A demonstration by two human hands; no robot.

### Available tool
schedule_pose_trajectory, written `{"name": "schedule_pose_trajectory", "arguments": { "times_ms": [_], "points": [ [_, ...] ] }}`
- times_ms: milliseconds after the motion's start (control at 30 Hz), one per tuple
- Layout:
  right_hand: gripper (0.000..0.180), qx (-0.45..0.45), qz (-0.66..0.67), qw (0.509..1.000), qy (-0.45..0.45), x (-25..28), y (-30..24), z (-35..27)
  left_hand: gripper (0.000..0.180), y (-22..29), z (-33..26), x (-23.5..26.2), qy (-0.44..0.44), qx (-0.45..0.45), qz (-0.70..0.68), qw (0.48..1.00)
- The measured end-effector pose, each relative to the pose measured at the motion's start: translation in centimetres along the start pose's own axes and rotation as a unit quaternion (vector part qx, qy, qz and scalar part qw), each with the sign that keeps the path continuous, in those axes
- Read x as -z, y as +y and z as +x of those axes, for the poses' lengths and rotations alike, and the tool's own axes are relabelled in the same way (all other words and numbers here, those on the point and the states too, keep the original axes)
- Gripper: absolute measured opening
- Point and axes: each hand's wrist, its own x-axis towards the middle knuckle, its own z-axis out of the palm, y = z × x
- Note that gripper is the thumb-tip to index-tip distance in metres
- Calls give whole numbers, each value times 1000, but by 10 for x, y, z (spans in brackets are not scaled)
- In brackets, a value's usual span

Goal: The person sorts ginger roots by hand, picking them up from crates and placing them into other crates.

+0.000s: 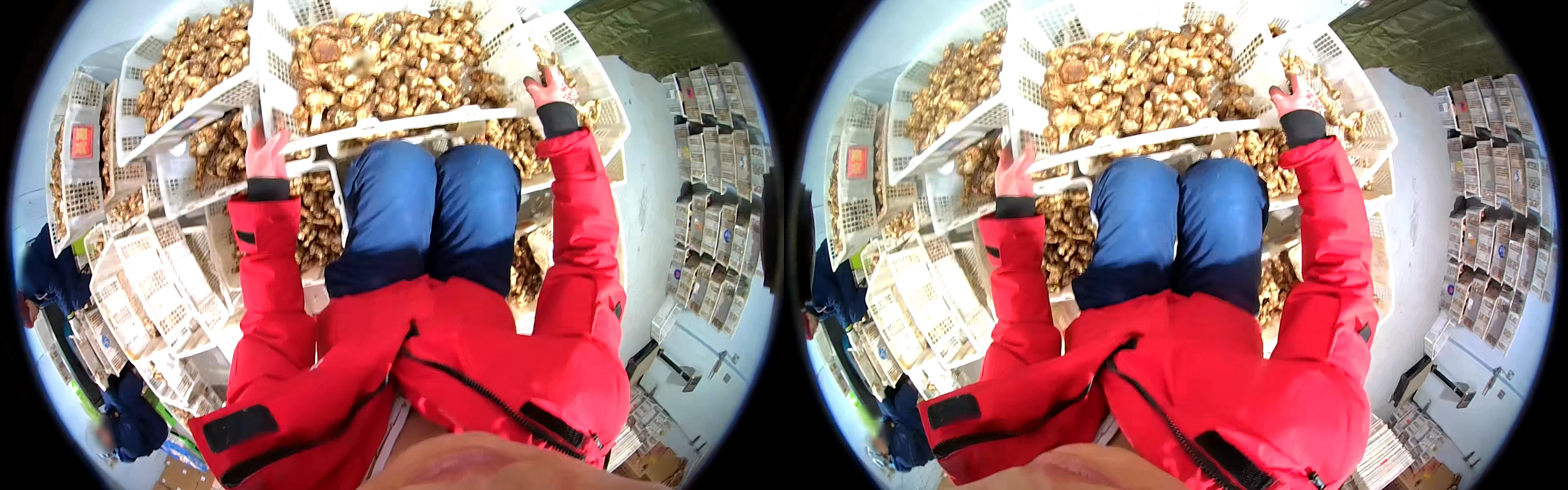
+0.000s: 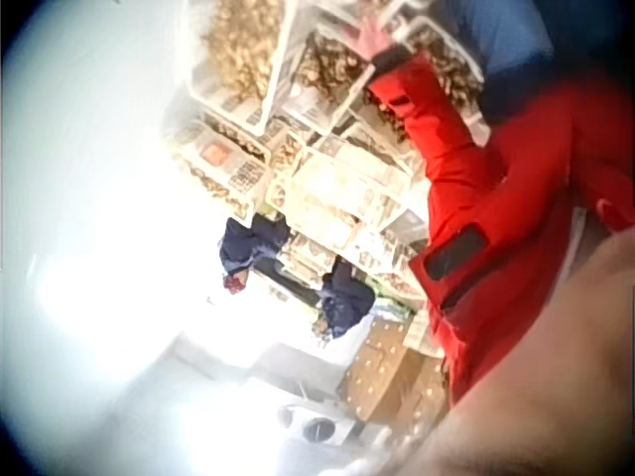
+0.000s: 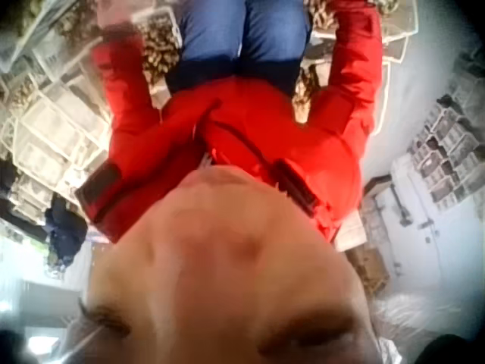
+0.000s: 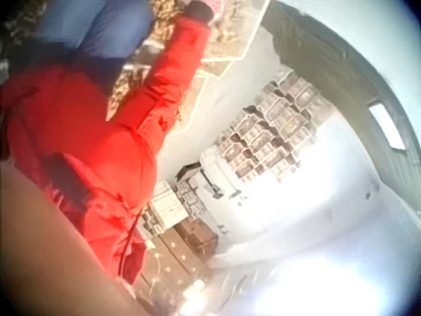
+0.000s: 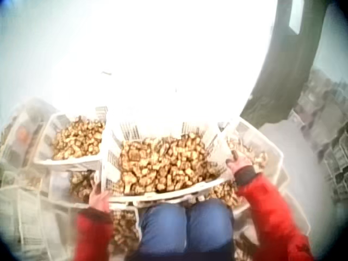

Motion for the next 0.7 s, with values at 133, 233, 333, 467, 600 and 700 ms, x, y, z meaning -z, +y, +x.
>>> {"name": "schedule_pose_trajectory", "arguments": {
  "times_ms": [133, 233, 333, 467, 600, 700],
  "points": [
    [52, 62, 20, 979, -195, -7, -50, 38, 44, 5, -10, -17, 60, -72, 124, 988],
    [57, 160, -74, 903, -391, -56, -104, 28, 36, 26, -37, -77, 95, -363, 342, 861],
    [50, 176, -140, 891, -394, -89, -76, 49, 29, 49, -57, -133, -84, -290, 391, 870],
    [42, 68, 182, 881, -432, -20, -120, 56, 38, 33, -34, -138, -173, -19, 160, 972],
    [59, 222, 312, 839, -387, -11, -169, 46, 45, 4, -9, -152, -306, 153, -5, 940],
    [54, 196, 106, 905, -363, -43, -147, 68, 29, 13, -12, -158, -255, 255, -73, 930]
  ]
}}
